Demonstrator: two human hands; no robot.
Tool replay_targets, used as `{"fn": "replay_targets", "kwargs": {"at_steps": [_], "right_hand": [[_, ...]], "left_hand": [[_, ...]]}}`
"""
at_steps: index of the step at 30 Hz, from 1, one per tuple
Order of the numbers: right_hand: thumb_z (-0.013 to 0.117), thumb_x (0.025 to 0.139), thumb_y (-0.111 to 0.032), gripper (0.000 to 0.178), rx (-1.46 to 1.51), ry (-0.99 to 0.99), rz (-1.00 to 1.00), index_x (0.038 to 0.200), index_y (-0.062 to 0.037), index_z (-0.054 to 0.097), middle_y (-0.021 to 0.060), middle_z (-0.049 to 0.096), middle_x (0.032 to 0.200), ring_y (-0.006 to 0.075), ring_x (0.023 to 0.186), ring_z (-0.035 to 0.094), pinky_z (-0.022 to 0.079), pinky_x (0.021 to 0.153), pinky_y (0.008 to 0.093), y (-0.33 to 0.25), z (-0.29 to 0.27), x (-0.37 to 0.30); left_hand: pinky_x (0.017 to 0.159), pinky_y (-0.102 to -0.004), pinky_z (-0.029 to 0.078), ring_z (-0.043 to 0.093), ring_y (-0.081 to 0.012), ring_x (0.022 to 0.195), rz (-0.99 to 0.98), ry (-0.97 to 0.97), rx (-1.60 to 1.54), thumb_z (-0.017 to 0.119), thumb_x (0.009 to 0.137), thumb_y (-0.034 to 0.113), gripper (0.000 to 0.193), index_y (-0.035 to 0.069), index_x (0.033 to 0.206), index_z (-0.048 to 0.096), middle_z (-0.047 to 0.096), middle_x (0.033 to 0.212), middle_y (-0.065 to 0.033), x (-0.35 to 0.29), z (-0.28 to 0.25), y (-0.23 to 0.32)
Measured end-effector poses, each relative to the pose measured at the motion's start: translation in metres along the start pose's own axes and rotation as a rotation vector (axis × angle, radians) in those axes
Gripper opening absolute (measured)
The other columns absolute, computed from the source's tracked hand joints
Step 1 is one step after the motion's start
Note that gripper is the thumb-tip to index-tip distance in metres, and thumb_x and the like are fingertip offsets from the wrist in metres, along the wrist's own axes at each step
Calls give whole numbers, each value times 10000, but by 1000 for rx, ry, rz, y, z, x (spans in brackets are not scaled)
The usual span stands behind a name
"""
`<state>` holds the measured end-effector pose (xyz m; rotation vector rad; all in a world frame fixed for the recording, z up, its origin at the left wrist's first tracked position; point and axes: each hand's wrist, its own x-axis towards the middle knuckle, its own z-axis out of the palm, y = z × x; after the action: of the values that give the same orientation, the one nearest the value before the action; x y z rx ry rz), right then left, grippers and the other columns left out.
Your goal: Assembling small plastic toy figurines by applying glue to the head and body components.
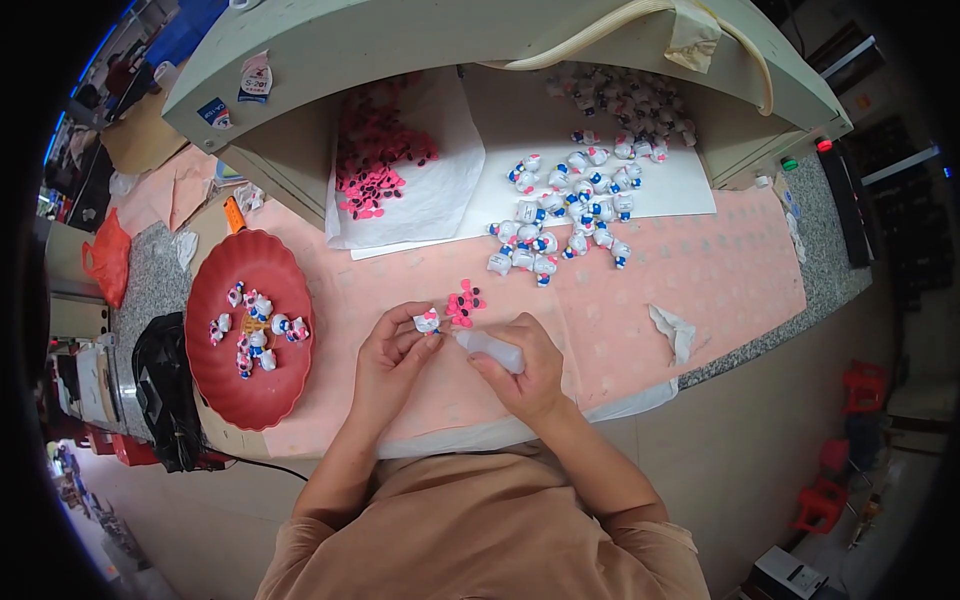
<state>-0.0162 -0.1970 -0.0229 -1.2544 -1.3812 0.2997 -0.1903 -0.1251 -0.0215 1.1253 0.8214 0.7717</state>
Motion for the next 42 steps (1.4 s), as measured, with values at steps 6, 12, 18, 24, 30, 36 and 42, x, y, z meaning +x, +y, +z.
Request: {"fn": "replay_targets", "kwargs": {"at_steps": [6,12,18,24,30,36,42], "right_hand": [[742,782,-76,249,-2,31,22,967,-23,583,110,646,821,211,651,555,448,572,299,-1,0,2],[740,780,-63,250,9,-3,35,970,-24,581,112,659,858,210,655,558,450,577,297,0,-2,-1],[737,781,-57,252,16,4,27,976,-19,581,121,661,876,210,674,572,457,587,297,-2,-1,0],[722,801,-64,243,29,-4,39,988,-15,575,115,649,860,191,690,575,459,603,287,-2,-2,0],[681,846,-67,204,254,104,442,983,-6,544,80,603,906,113,810,578,478,719,260,5,-12,0],[664,829,-10,200,-160,-327,427,992,-22,548,117,597,983,251,907,610,489,820,346,2,-19,44],[702,800,-90,264,-331,-578,271,1032,-48,584,133,606,1020,323,1034,567,462,861,404,6,-13,59]], "left_hand": [[861,-222,503,618,-137,1053,-1,6,-10,582,905,-60,354,-17,1246,498,563,1183,-88,0,-1,-1],[844,-219,507,623,-127,1029,-17,30,-11,593,904,-47,357,-11,1248,502,571,1135,-77,0,0,-3],[829,-219,510,626,-123,1012,-27,38,-2,596,903,-47,355,-9,1244,508,573,1116,-69,1,1,-1],[840,-237,529,632,-134,1012,6,43,6,591,907,-40,369,-8,1263,497,573,1128,-82,1,-2,-1],[889,-322,557,637,-203,1047,-152,45,-220,569,909,-49,416,-4,1310,467,601,1127,-95,-5,-20,21],[888,-318,555,637,-205,1053,-116,65,-253,573,915,-31,420,-3,1320,466,601,1131,-94,-7,-25,20],[883,-313,555,631,-209,1066,-98,41,-254,575,918,-23,427,-2,1329,461,597,1140,-91,-8,-28,16]]}}
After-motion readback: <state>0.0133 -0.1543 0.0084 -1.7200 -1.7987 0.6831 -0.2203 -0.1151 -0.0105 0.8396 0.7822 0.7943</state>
